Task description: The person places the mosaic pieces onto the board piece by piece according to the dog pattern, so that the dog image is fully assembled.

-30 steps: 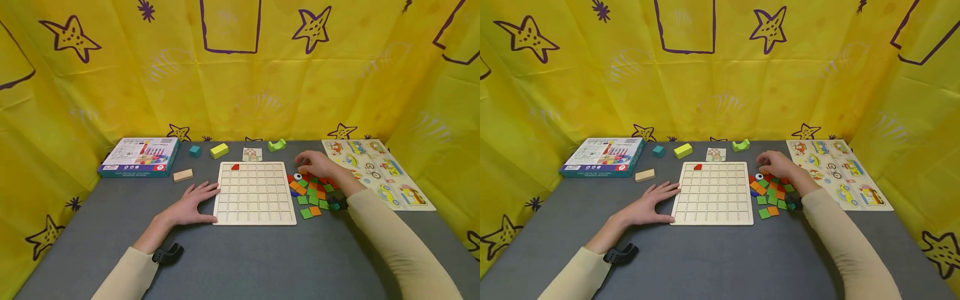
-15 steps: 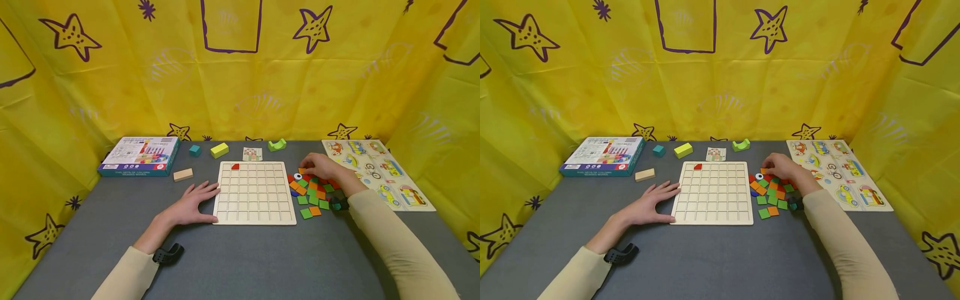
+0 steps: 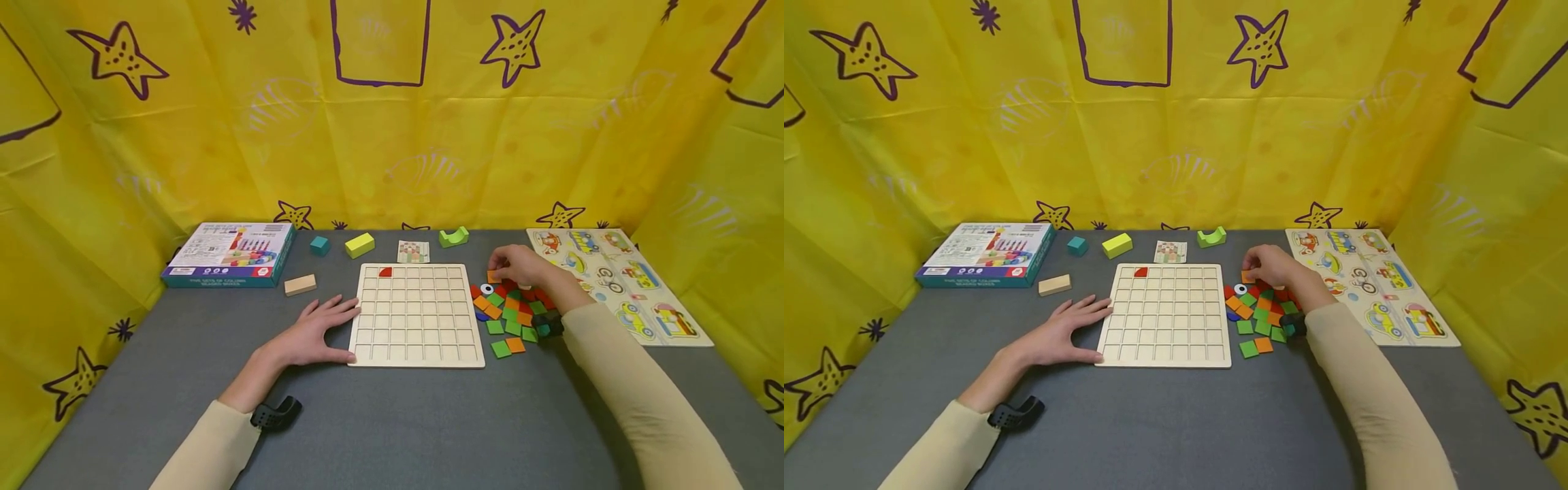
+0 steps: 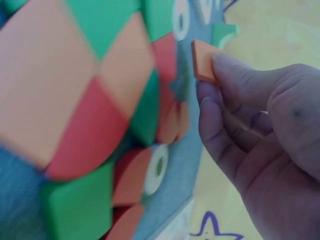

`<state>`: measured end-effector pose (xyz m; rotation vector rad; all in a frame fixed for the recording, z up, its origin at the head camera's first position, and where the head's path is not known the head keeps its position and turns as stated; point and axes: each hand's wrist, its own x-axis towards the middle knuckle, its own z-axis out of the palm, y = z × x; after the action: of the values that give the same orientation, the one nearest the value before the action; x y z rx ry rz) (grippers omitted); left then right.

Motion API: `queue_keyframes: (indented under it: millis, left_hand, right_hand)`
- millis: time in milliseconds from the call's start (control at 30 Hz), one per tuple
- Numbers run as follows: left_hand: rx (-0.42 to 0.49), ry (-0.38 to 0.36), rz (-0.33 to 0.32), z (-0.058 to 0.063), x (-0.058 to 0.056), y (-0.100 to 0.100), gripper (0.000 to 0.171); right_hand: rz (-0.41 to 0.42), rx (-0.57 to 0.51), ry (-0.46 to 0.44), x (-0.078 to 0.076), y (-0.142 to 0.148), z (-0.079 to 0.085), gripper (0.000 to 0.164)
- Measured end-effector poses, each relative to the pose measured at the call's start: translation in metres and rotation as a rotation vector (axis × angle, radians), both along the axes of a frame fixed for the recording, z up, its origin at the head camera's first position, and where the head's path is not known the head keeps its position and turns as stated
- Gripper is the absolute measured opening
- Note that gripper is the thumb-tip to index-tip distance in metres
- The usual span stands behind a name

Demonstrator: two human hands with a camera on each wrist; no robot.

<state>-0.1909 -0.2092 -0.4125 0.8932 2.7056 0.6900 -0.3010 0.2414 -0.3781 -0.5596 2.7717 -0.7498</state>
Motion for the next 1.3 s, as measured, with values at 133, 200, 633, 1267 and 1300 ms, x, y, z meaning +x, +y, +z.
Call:
queue_keyframes:
  millis: [133,200,633,1267,1300]
  left_hand:
    - [-0.002,-0.006,-0.003,-0.001,0.0,0.001,0.095]
    - [0.003,-0.01,-0.002,-0.001,0.0,0.001,0.095]
    - [0.027,-0.015,-0.02,-0.005,0.0,0.0,0.096]
    - [0.035,-0.001,-0.025,-0.007,0.0,-0.002,0.094]
    - [0.038,-0.001,-0.023,-0.007,-0.001,-0.002,0.094]
  right_hand:
    - [-0.027,-0.069,0.023,-0.002,-0.007,0.004,0.009]
    - [-0.036,-0.114,0.035,-0.003,-0.015,0.006,0.011]
    - [0.055,-0.264,0.004,-0.014,-0.096,0.001,0.015]
    - [0.106,-0.165,0.048,-0.028,-0.171,-0.016,0.009]
    - [0.106,-0.154,0.051,-0.028,-0.172,-0.016,0.009]
